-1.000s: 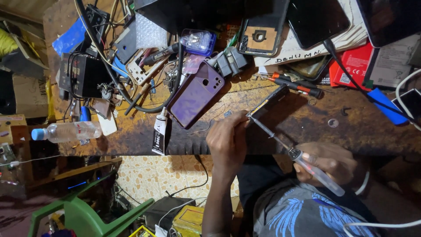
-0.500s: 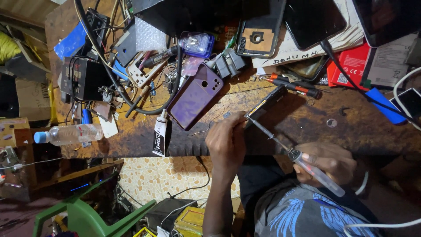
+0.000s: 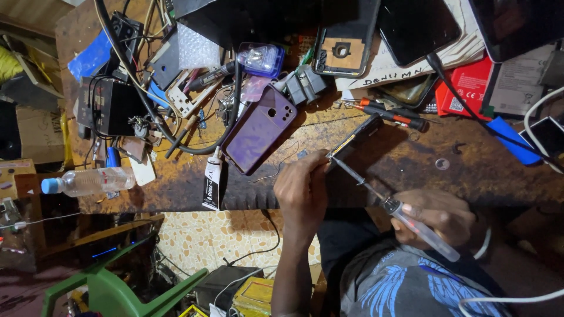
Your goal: Repairing a mobile phone by soldering internal components, applying adhesive, and assembling the screen and back panel.
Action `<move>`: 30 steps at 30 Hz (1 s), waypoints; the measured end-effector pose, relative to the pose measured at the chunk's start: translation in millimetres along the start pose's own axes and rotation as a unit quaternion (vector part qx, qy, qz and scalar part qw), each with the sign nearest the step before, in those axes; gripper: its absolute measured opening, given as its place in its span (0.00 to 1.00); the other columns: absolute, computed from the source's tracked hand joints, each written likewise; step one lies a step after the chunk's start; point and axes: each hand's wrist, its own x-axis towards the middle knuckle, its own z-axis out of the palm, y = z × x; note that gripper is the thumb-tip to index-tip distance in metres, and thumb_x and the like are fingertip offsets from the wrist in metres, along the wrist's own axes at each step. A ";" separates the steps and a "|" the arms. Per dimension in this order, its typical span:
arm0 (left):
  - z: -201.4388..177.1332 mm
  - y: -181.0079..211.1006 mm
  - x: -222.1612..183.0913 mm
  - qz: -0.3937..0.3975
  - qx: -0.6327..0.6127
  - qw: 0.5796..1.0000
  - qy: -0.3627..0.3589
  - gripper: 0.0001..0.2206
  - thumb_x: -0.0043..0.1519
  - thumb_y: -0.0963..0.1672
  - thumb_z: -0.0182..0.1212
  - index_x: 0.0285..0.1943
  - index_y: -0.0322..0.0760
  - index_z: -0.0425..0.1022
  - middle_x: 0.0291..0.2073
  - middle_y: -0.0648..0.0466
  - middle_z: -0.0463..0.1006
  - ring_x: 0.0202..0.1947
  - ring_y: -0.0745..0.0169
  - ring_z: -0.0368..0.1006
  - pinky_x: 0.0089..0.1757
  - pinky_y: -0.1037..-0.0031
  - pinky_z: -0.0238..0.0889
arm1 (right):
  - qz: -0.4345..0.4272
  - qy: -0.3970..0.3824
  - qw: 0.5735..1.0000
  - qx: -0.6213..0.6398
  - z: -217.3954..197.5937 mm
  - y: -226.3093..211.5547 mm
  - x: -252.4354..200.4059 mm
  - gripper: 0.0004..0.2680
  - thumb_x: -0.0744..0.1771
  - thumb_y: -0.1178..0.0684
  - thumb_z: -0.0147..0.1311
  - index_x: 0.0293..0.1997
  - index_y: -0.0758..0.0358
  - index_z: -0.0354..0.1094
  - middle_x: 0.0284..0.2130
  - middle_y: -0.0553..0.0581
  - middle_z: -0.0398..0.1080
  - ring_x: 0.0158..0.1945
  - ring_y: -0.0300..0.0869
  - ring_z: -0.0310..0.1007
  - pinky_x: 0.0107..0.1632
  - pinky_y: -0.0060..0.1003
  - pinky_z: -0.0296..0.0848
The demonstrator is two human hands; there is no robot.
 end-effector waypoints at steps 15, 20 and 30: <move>1.5 -1.0 0.1 0.012 0.015 1.000 0.010 0.01 0.58 0.38 0.53 0.36 0.35 0.67 0.31 0.55 0.75 0.26 0.63 0.72 0.29 0.75 0.58 | -0.018 -0.019 1.000 0.001 -3.4 0.0 3.1 0.12 0.58 0.61 0.54 0.40 0.69 0.55 0.25 0.58 0.69 0.29 0.40 0.73 0.31 0.31 0.76; 0.7 -0.3 0.0 0.009 0.015 1.000 0.009 0.01 0.58 0.38 0.51 0.37 0.35 0.67 0.31 0.54 0.75 0.27 0.61 0.72 0.30 0.74 0.59 | -0.026 0.013 1.000 -0.008 0.1 -2.2 9.3 0.09 0.59 0.60 0.52 0.34 0.70 0.55 0.21 0.61 0.68 0.24 0.42 0.72 0.27 0.32 0.75; -0.1 0.8 1.4 0.007 0.005 1.000 0.005 0.02 0.58 0.37 0.51 0.36 0.35 0.67 0.31 0.54 0.75 0.26 0.61 0.72 0.31 0.74 0.59 | -0.017 0.011 1.000 -0.008 -0.3 -2.3 4.6 0.08 0.59 0.59 0.52 0.34 0.69 0.55 0.21 0.61 0.68 0.25 0.45 0.72 0.29 0.37 0.75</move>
